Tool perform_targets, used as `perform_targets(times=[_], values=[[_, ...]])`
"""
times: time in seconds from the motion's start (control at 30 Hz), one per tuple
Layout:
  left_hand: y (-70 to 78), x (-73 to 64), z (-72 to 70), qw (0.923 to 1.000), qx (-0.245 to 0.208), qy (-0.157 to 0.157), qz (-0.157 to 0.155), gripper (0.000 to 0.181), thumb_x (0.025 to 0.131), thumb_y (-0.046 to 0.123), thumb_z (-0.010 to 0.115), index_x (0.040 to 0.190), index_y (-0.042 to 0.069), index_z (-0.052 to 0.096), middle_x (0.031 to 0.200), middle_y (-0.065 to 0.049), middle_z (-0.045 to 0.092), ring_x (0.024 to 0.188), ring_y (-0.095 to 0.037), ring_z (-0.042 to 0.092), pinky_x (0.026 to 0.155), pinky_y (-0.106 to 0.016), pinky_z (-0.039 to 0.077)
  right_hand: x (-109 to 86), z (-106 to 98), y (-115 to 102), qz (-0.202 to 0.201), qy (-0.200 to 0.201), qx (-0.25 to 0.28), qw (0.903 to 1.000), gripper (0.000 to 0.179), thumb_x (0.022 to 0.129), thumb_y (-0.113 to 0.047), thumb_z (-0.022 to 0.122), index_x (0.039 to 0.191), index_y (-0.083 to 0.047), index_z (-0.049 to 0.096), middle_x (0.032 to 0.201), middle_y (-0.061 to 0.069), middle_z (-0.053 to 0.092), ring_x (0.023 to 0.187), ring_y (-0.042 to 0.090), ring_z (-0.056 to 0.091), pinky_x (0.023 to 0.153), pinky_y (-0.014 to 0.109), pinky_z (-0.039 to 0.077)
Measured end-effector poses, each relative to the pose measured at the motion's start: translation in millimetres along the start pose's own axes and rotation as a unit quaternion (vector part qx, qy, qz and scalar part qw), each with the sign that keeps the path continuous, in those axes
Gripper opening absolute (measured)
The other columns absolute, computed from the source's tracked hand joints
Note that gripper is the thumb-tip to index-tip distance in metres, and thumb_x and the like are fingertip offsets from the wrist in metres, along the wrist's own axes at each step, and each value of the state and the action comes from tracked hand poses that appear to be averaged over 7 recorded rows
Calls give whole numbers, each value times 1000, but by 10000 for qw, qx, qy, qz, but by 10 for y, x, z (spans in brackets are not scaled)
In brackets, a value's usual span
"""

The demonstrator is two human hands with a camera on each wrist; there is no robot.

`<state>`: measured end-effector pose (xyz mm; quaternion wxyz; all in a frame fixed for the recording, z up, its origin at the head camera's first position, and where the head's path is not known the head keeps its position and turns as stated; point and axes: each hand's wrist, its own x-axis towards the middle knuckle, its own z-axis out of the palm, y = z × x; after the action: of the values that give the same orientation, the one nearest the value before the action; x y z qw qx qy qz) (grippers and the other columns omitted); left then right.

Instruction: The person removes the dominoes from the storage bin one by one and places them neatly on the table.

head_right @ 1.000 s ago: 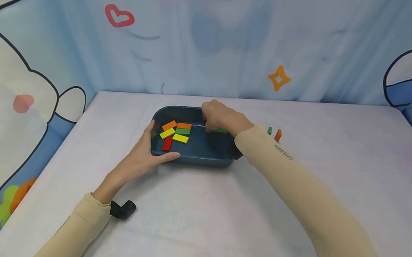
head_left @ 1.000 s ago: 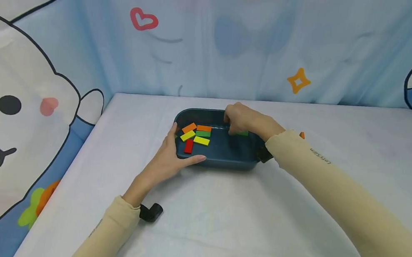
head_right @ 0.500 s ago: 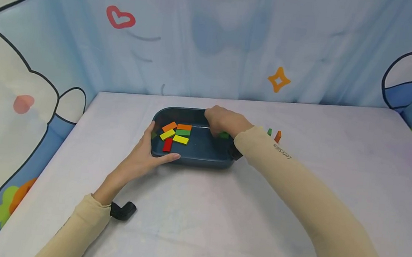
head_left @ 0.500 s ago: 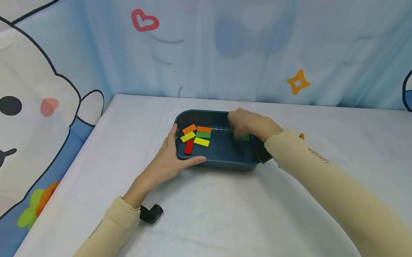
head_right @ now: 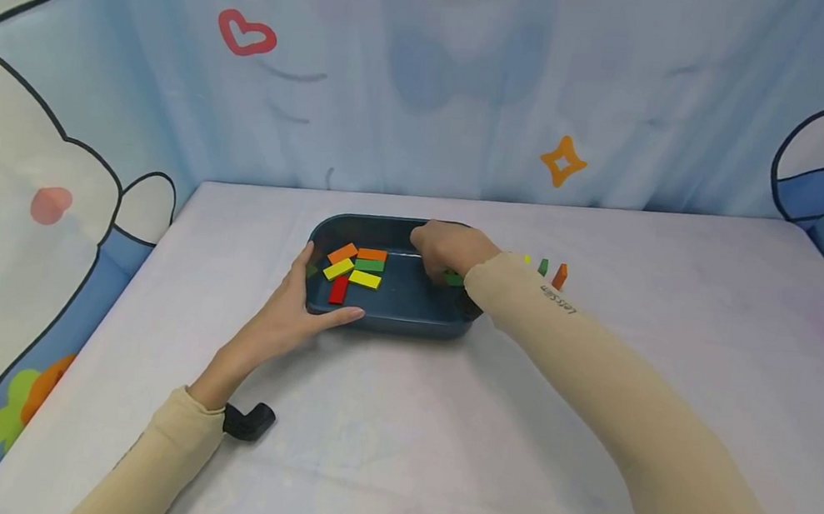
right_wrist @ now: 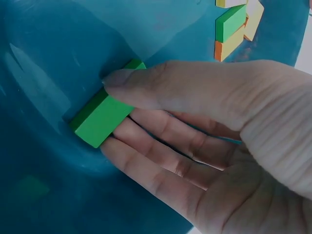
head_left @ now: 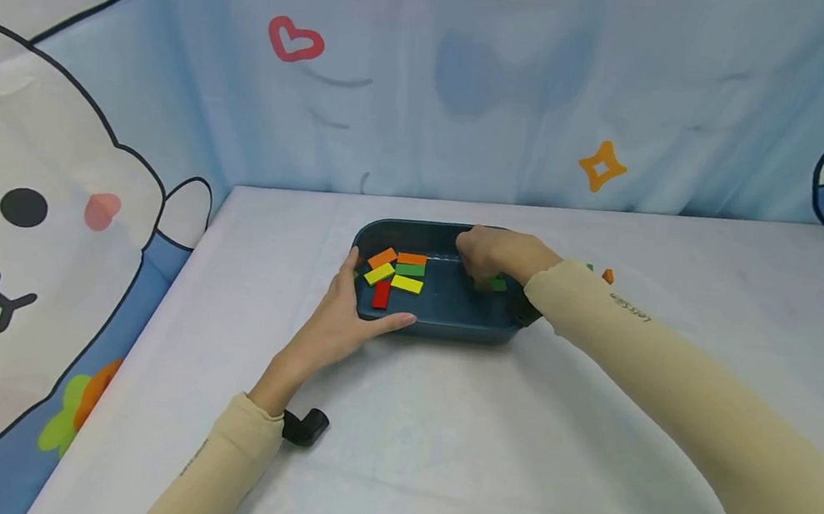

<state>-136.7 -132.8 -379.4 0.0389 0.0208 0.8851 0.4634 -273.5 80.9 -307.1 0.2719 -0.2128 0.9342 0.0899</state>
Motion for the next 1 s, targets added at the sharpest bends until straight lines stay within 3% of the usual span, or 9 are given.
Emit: perform_targets(times=[0.17, 0.47, 0.7, 0.87, 1.0], values=[[14, 12, 15, 10000, 26, 0, -36, 130, 82, 64, 82, 169, 23, -5, 174, -8, 13, 157, -31, 24, 123, -59, 28, 14, 4, 11, 22, -26, -169, 9999, 45, 85, 0, 82, 125, 0, 62, 107, 11, 65, 88, 24, 60, 77, 35, 58], [12, 36, 26, 10000, 19, -31, -11, 129, 82, 64, 82, 169, 24, -5, 175, -9, 13, 157, -32, 23, 123, -60, 28, 43, 10, 18, 26, -50, -201, 9998, 46, 86, 2, 81, 128, 1, 62, 103, 11, 65, 81, 22, 61, 69, 32, 56], [26, 28, 45, 10000, 8, -33, -5, 130, 82, 63, 82, 169, 23, -5, 175, -9, 12, 157, -32, 23, 123, -60, 28, -17, 10, 51, -209, 60, -30, 9998, 25, 90, 1, 76, 113, -1, 67, 93, 8, 64, 77, 20, 57, 65, 28, 51], [43, 24, 49, 10000, 22, 6, 4, 131, 81, 64, 83, 169, 23, -5, 175, -8, 12, 157, -32, 23, 122, -61, 28, -147, -22, 95, -692, 490, 281, 9960, 13, 89, 3, 74, 101, -1, 73, 89, 8, 66, 77, 20, 58, 70, 30, 54], [32, 16, 42, 10000, 28, 23, 5, 131, 81, 64, 83, 169, 22, -5, 175, -8, 13, 157, -32, 23, 123, -60, 27, -315, -64, 145, -1202, 1101, 660, 9844, 16, 84, 4, 77, 100, 1, 76, 95, 10, 73, 83, 23, 66, 78, 38, 60]])
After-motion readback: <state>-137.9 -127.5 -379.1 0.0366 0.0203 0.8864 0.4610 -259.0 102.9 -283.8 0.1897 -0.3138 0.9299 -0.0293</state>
